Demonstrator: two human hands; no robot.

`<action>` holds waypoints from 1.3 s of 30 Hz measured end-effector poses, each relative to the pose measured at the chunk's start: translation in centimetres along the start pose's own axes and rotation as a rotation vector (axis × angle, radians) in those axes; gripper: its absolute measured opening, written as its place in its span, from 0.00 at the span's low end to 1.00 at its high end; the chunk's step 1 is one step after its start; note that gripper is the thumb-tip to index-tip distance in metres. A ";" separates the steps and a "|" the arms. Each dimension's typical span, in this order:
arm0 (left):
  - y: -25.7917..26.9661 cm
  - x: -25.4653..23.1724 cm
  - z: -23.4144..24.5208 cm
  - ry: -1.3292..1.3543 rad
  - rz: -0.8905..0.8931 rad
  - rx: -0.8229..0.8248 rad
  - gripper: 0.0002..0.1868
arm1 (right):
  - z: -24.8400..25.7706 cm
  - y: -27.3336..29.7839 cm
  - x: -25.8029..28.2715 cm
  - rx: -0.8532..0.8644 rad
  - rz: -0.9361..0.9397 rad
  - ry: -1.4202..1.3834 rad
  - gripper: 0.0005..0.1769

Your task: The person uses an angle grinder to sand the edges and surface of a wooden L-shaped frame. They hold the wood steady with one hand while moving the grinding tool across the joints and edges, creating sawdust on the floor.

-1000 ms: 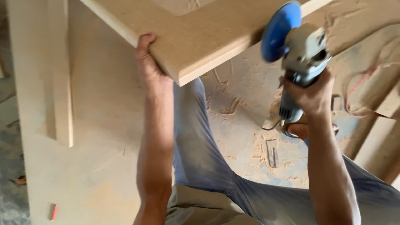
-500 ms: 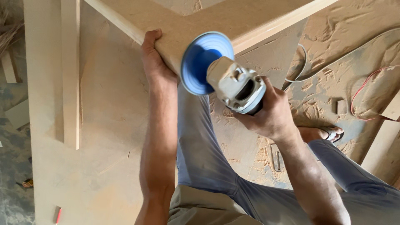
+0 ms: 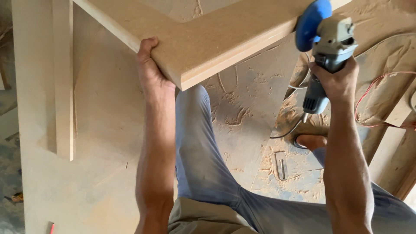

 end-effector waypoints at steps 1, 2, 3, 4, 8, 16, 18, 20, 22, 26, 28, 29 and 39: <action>0.1 0.0 -0.3 0.003 0.000 0.026 0.15 | 0.0 0.1 0.0 -0.007 0.017 -0.039 0.18; 0.0 -0.1 -0.6 0.006 0.000 0.051 0.14 | -0.1 0.3 0.3 -0.014 0.033 -0.079 0.18; 0.0 0.0 -0.7 0.007 0.002 0.075 0.14 | -0.3 0.7 0.8 -0.022 0.047 -0.119 0.17; -0.1 0.1 -0.6 0.020 0.006 0.080 0.13 | -0.7 1.3 1.9 -0.003 0.081 -0.096 0.17; -1.7 -0.4 -0.7 0.038 0.010 0.065 0.10 | -4.6 2.2 8.1 0.046 0.352 0.053 0.25; -2.3 -1.1 -1.5 0.006 -0.034 0.028 0.11 | -11.1 5.2 18.4 0.143 0.503 0.158 0.30; -2.2 -1.0 -1.9 -0.003 -0.029 0.030 0.13 | -11.4 5.3 19.7 0.162 0.420 0.110 0.29; -1.5 -1.2 -1.9 -0.067 -0.047 -0.034 0.18 | -11.7 5.3 21.5 0.176 0.436 0.117 0.32; -0.9 -1.2 -2.2 -0.097 -0.036 -0.069 0.21 | -12.1 5.3 22.7 0.190 0.428 0.123 0.34; -0.7 -1.0 -2.7 -0.091 -0.015 -0.056 0.22 | -12.7 5.3 22.4 0.210 0.441 0.149 0.32; -0.9 -1.5 -2.4 -0.084 -0.052 -0.023 0.19 | -12.7 5.4 20.6 0.205 0.467 0.184 0.32; -1.1 -1.8 -2.4 -0.076 -0.079 0.003 0.18 | -12.1 5.1 19.2 0.195 0.474 0.212 0.31; -1.4 -1.4 -1.9 -0.008 -0.026 0.026 0.19 | -1.1 -0.3 -1.3 -0.030 0.129 0.005 0.26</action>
Point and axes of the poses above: each hand's wrist, its own y-axis away from the middle knuckle, its own z-axis out of the back of the hand, x = y × z, the point moved 10 cm from there along -y, towards the middle knuckle, and after that the axes turned 5 degrees about z, right-handed, at the moved point
